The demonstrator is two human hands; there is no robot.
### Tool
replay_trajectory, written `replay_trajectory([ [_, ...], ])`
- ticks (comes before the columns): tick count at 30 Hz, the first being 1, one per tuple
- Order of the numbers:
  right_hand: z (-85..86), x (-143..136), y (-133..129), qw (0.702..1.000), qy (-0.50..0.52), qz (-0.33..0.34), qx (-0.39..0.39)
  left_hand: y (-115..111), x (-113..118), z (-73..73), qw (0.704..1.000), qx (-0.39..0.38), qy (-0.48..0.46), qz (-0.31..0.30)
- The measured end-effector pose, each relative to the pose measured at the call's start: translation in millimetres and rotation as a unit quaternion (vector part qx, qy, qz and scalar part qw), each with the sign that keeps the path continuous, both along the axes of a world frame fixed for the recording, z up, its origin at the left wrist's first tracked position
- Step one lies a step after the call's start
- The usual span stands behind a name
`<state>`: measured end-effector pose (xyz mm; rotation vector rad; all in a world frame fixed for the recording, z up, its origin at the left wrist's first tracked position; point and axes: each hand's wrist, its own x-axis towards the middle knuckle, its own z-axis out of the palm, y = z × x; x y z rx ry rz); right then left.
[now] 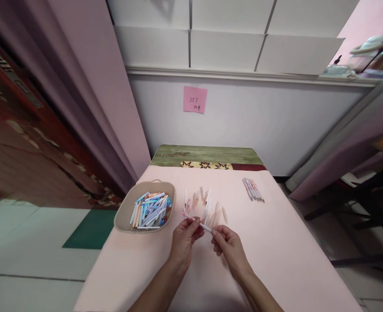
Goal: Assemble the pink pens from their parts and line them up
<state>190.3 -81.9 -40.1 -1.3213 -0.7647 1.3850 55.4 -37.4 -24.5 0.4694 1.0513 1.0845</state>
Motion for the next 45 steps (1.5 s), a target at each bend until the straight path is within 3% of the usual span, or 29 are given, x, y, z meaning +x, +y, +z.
replay_trajectory([
  [8,8.0,4.6,-3.0,0.994,-0.062,-0.063,0.067,-1.4,6.0,5.5,1.0,-0.013,0.02,0.014],
  [14,4.8,3.3,-5.0,0.999,0.034,0.03,-0.016,0.3,14.5,8.1,0.996,0.038,0.085,-0.011],
  [18,-1.6,2.0,-4.6,0.997,0.064,0.042,-0.032,0.5,14.6,10.2,0.989,0.064,0.128,-0.031],
  [24,-2.2,4.9,-4.7,0.995,0.096,0.015,-0.025,-1.5,6.6,20.7,0.993,0.081,-0.003,-0.086],
  [27,-2.1,5.6,-6.3,0.995,0.079,0.045,-0.028,2.4,6.0,20.5,0.993,0.072,-0.002,-0.092],
  [32,1.4,5.2,-10.7,0.991,0.073,0.111,-0.027,12.9,9.2,14.0,0.992,0.083,0.072,-0.069],
  [39,3.1,6.1,-12.6,0.993,0.067,0.091,-0.025,24.2,10.8,14.4,0.975,0.141,0.17,-0.018],
  [45,-11.7,17.1,-22.7,0.992,0.056,0.104,-0.046,41.4,1.6,8.6,0.958,0.167,0.23,0.021],
])
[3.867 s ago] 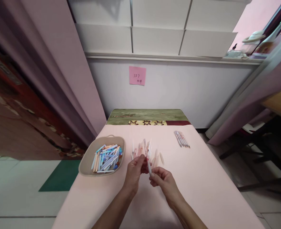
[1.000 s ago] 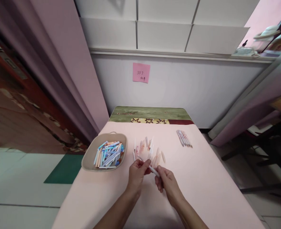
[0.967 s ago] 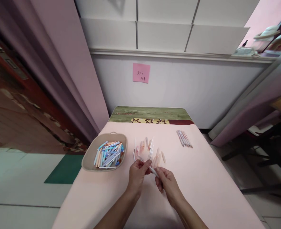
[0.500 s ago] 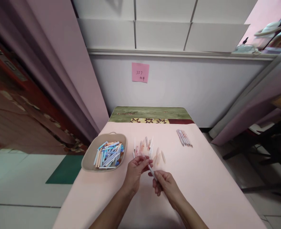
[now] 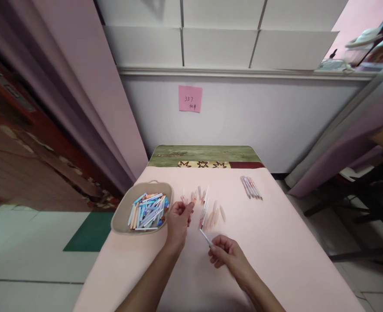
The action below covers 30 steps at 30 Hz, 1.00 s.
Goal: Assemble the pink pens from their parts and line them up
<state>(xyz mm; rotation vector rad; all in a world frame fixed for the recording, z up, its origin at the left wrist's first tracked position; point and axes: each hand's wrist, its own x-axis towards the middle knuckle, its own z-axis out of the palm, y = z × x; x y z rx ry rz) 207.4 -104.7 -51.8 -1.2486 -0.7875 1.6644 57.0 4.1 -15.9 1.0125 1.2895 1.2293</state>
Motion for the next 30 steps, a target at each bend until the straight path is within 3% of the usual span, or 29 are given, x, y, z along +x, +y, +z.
replay_trajectory([
  [2,-5.4,7.2,-4.3,1.0,0.007,-0.025,-0.005,4.1,-4.4,-5.7,0.992,0.015,0.122,-0.032],
  [3,-7.1,10.8,-5.8,0.999,0.014,-0.045,-0.005,5.3,-6.0,-9.3,0.974,0.021,0.218,-0.065],
  [5,-7.4,16.8,-7.0,0.996,0.03,-0.087,0.0,6.1,-7.1,-17.1,0.898,0.021,0.417,-0.136],
  [7,-4.1,20.2,-6.3,0.992,0.043,-0.115,0.007,5.9,-5.2,-23.4,0.823,0.009,0.539,-0.182],
  [9,0.6,21.4,-4.7,0.99,0.054,-0.128,0.011,7.0,-1.0,-25.6,0.795,-0.003,0.571,-0.202],
  [13,4.9,21.6,-2.8,0.988,0.069,-0.141,0.009,22.7,9.7,-16.9,0.778,0.016,0.594,-0.203],
  [18,-0.6,25.2,-4.0,0.984,0.084,-0.156,0.005,73.0,29.3,-7.5,0.769,0.029,0.615,-0.173],
  [23,-3.6,31.0,-7.2,0.983,0.087,-0.162,0.006,116.9,56.2,-17.2,0.766,0.001,0.626,-0.146],
  [30,-5.8,40.1,-8.8,0.981,0.083,-0.176,-0.001,139.5,70.3,-33.8,0.766,-0.047,0.628,-0.129],
])
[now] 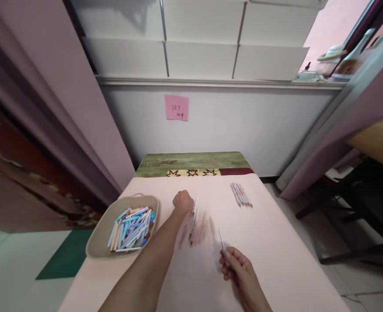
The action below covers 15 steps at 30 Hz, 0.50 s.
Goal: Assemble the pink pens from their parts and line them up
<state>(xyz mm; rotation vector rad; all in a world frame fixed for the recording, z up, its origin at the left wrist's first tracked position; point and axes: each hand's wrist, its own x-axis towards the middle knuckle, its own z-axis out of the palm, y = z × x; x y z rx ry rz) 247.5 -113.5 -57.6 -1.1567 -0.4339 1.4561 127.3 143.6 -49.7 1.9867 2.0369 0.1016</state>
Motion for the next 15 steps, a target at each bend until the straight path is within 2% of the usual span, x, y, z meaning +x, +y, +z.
replay_trajectory([
  [9,10.5,-1.6,3.3,1.0,-0.006,0.008,-0.002,3.0,-0.1,1.8,0.997,-0.015,-0.067,0.035],
  [13,11.7,-2.0,1.6,1.0,-0.03,0.002,-0.005,1.1,-3.7,12.8,0.987,-0.021,-0.144,0.073],
  [15,9.6,-1.8,0.4,0.999,-0.054,0.002,-0.003,-9.8,-7.9,21.1,0.975,-0.019,-0.207,0.078],
])
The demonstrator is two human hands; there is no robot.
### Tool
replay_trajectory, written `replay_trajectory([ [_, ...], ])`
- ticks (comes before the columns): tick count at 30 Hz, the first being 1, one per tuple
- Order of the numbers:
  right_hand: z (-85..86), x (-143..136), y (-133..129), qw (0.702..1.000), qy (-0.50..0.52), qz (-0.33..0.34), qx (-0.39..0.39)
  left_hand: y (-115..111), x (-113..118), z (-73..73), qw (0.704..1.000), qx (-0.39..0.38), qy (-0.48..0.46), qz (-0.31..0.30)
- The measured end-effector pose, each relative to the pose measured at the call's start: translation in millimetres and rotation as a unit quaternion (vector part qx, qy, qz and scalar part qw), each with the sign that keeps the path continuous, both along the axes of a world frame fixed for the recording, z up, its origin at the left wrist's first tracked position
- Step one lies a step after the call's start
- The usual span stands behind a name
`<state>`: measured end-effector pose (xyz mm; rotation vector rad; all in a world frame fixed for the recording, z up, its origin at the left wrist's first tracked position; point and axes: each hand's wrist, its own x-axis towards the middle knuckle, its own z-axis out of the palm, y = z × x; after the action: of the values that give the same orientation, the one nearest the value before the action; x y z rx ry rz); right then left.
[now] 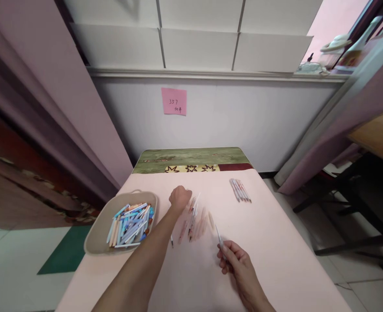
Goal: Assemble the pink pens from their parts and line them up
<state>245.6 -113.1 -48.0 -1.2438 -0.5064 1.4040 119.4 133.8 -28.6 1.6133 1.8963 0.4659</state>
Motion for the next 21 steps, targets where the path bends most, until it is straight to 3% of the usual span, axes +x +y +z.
replay_trajectory([
  [3,-2.3,-2.2,-0.2,0.999,-0.046,0.001,-0.002,-35.5,-8.8,10.2,0.992,0.011,-0.128,-0.005],
  [6,1.3,-8.0,2.5,0.994,-0.107,0.007,0.018,-82.2,-19.4,12.4,0.965,0.004,-0.26,0.003],
  [8,7.1,-12.8,5.0,0.986,-0.161,0.012,0.037,-108.1,-26.7,10.9,0.871,-0.05,-0.483,0.072],
  [10,14.0,-17.2,7.2,0.973,-0.226,0.02,0.05,-124.7,-33.5,10.2,0.799,-0.084,-0.583,0.119],
  [12,20.3,-21.0,8.8,0.954,-0.29,0.028,0.066,-132.6,-39.1,12.1,0.766,-0.094,-0.619,0.148],
  [16,26.9,-27.1,9.5,0.934,-0.344,0.031,0.089,-136.8,-46.2,19.8,0.753,-0.083,-0.633,0.161],
  [21,24.1,-32.3,6.1,0.929,-0.358,0.032,0.087,-144.6,-47.8,25.0,0.77,-0.067,-0.619,0.14],
])
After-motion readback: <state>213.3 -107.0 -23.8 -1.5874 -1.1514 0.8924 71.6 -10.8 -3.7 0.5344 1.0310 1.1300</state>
